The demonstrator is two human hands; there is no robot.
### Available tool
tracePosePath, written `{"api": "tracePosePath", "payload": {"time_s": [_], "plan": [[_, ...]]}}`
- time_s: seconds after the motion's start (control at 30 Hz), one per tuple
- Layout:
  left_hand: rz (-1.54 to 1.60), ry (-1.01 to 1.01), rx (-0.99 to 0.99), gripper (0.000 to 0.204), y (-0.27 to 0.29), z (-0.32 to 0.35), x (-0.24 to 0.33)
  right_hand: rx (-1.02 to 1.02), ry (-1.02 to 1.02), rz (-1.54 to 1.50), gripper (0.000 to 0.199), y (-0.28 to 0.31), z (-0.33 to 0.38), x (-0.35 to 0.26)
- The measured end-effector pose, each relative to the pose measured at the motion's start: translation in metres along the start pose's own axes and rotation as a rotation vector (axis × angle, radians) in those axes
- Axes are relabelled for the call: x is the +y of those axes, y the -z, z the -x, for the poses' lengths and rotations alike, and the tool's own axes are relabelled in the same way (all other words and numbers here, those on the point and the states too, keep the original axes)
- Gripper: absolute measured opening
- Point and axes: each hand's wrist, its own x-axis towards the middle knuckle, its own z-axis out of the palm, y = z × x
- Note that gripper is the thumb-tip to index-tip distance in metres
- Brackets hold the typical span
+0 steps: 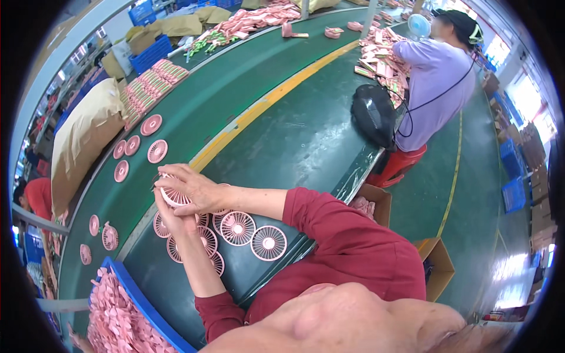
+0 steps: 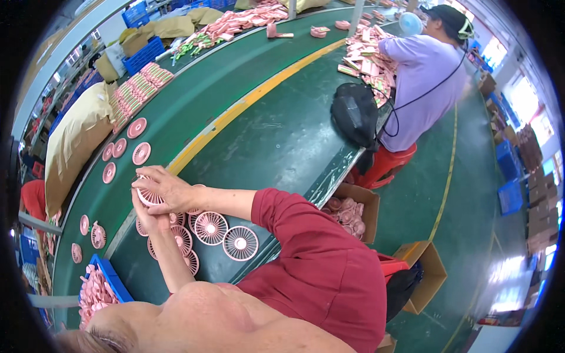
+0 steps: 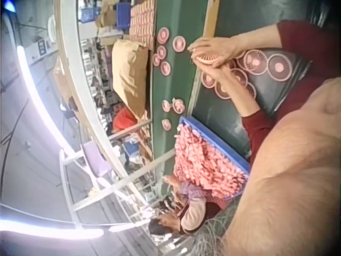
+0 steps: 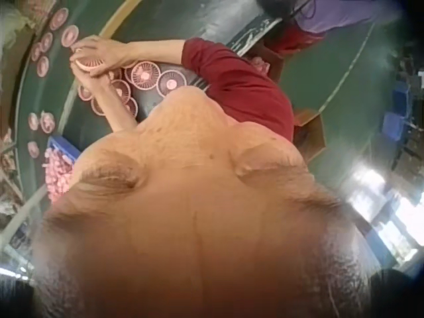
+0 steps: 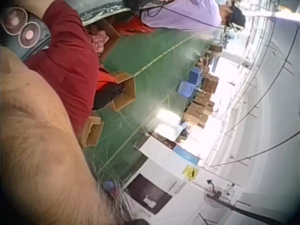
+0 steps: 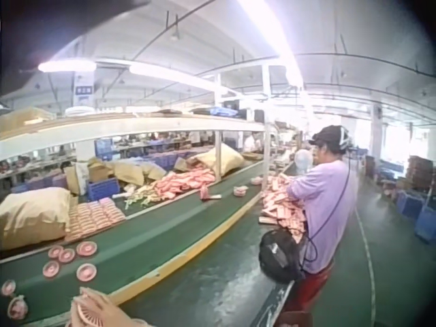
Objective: The person assembles small electric fans along a factory assembly line, picking up fan casing components and motor housings, snapping the pieces together by hand, and placing the assembled units onto the conveyor belt.
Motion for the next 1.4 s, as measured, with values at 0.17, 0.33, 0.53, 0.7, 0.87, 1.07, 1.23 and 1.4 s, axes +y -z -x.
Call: {"api": "tracePosePath", "payload": {"time_s": [0.17,0.33,0.53,0.7,0.87,1.07,1.23,1.4], "plan": [[-0.339,-0.418,0.061,0.038,-0.016,0.010,-0.018,0.022,-0.189,-0.239,0.060,-0.014,0.005,0.001],[-0.553,-0.628,0.110,0.048,-0.014,0.011,-0.023,-0.016,-0.256,-0.361,0.058,-0.011,0.000,-0.009],[-0.744,-0.578,0.115,0.045,-0.015,0.012,-0.015,0.034,-0.254,-0.444,0.053,-0.012,-0.002,-0.005],[-0.980,-0.431,-0.057,0.044,0.027,-0.015,-0.010,-0.062,-0.289,-0.215,0.053,0.005,-0.005,0.029],[-1.232,-0.211,-0.115,0.028,0.034,-0.004,0.008,0.043,-0.234,0.183,0.041,0.051,-0.021,0.118],[-1.473,-0.481,0.018,0.017,0.082,-0.014,0.031,-0.091,-0.643,1.128,0.040,0.139,-0.035,0.214],[-1.407,-0.581,0.260,0.018,0.135,-0.027,0.044,-0.137,-0.352,0.896,0.054,0.107,-0.065,0.268],[-1.333,-0.538,0.330,0.015,0.145,-0.024,0.039,-0.272,-0.282,0.665,0.069,0.015,-0.126,0.313]]}}
